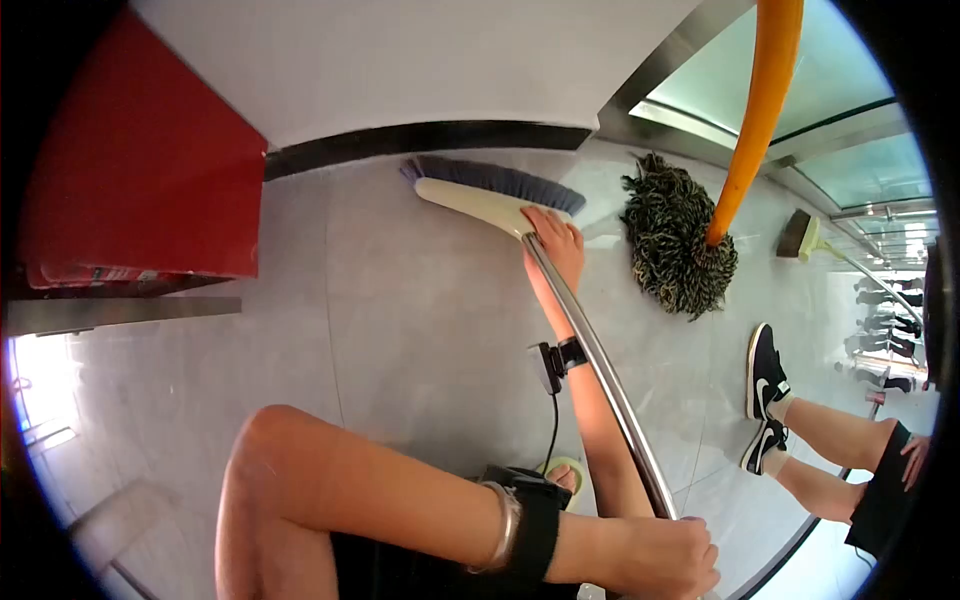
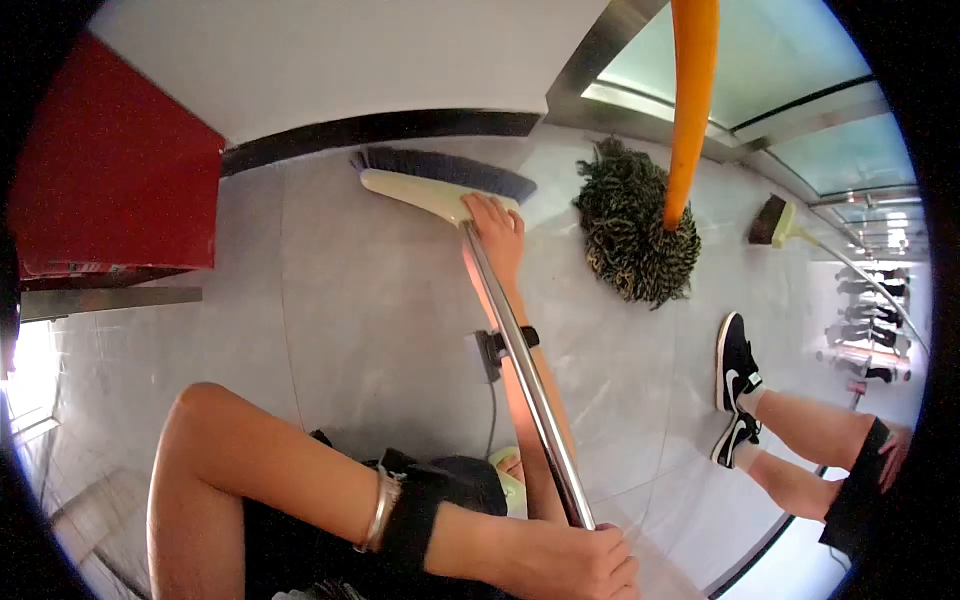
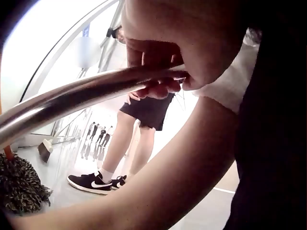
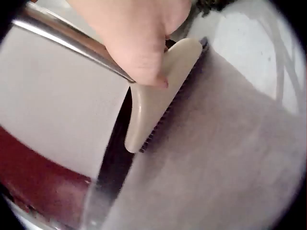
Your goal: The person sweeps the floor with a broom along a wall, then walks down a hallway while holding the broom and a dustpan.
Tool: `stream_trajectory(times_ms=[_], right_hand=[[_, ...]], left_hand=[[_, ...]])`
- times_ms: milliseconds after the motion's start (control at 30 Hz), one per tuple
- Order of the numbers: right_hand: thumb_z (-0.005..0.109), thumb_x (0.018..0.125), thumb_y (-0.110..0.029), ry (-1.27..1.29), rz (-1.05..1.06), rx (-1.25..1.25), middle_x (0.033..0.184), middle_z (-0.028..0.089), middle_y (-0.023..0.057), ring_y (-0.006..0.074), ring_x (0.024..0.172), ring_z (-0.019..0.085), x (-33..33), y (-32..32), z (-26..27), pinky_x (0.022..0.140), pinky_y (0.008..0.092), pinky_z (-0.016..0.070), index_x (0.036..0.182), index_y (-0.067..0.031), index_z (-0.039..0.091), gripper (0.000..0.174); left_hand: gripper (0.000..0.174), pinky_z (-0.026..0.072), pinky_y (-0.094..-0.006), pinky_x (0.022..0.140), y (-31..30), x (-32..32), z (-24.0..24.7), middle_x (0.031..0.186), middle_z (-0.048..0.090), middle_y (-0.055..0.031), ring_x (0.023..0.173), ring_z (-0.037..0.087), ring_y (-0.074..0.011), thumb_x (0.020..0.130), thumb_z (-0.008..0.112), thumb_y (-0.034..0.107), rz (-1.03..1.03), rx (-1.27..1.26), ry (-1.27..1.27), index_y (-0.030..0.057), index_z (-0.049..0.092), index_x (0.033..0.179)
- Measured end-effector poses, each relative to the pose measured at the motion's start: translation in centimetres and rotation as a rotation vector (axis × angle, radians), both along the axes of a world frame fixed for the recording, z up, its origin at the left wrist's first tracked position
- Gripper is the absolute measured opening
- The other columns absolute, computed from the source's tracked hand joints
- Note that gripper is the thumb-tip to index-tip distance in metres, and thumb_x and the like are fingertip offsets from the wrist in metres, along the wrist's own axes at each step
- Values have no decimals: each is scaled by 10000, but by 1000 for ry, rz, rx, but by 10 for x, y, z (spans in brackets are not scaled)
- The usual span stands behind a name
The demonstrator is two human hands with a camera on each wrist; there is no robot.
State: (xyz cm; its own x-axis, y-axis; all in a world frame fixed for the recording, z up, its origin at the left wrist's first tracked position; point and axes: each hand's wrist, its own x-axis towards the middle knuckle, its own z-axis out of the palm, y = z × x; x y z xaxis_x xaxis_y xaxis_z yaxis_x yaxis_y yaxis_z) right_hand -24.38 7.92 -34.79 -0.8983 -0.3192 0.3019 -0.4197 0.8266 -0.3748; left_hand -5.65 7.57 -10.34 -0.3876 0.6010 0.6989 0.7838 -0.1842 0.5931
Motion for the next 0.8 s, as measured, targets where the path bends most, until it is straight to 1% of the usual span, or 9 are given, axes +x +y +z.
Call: stream_trajectory(times_ms=[100,133,233,333,433,533,700,733,800], right_hand=[[596,679,-109,-48,37,-31,1089,530,35,240,1024,487,-6,-6,19,893,365,315,1029,-111,532,356],[642,664,-163,-16,28,-5,1125,498,69,246,1013,487,-8,-5,20,865,355,346,1049,-109,529,405],[662,675,-220,30,6,-241,1078,491,99,221,926,496,-2,-8,42,756,331,395,1057,-103,536,419],[655,714,-280,-158,-130,-216,865,531,75,157,715,498,22,-13,65,589,275,394,1060,-103,543,404],[613,767,-289,-586,-361,-481,656,498,11,90,546,425,40,-24,81,495,228,336,992,-68,567,319],[577,802,-275,-602,-324,-958,586,508,-17,56,497,432,47,-35,75,476,194,316,914,-32,579,267],[542,819,-277,-569,-148,-919,750,597,45,68,575,512,44,-40,138,505,180,337,814,-20,575,259],[536,821,-280,-570,-138,-906,753,597,46,70,576,511,46,-41,150,508,182,341,810,-21,573,262],[516,832,-271,-560,-116,-865,738,586,42,78,589,514,46,-41,151,518,193,355,803,-24,563,253]], left_hand=[[151,395,-263,447,-25,-38,-2,499,489,-25,479,524,-158,650,520,177,101,81,60,84,455,549],[158,384,-259,446,-29,-42,0,498,480,-20,474,511,-155,655,518,179,122,87,55,84,449,550],[171,352,-246,444,-43,-48,7,503,457,-8,465,473,-143,674,512,180,172,102,30,85,431,557],[173,328,-237,453,-55,-49,6,522,446,-3,476,450,-132,700,500,173,177,98,8,84,419,576],[172,324,-237,465,-63,-46,2,542,447,-8,497,451,-129,719,488,169,142,63,14,79,413,593],[169,330,-244,473,-61,-37,-1,551,441,-13,510,450,-130,731,483,163,159,46,21,76,411,605],[154,362,-264,515,-44,-31,11,570,431,-16,531,443,-145,756,475,155,267,317,94,74,419,638],[143,377,-278,540,-44,-23,18,589,434,-20,546,447,-156,771,461,147,267,224,182,75,424,653],[137,382,-279,542,-32,-16,18,595,440,-22,554,451,-157,768,463,145,198,255,108,75,427,656]])
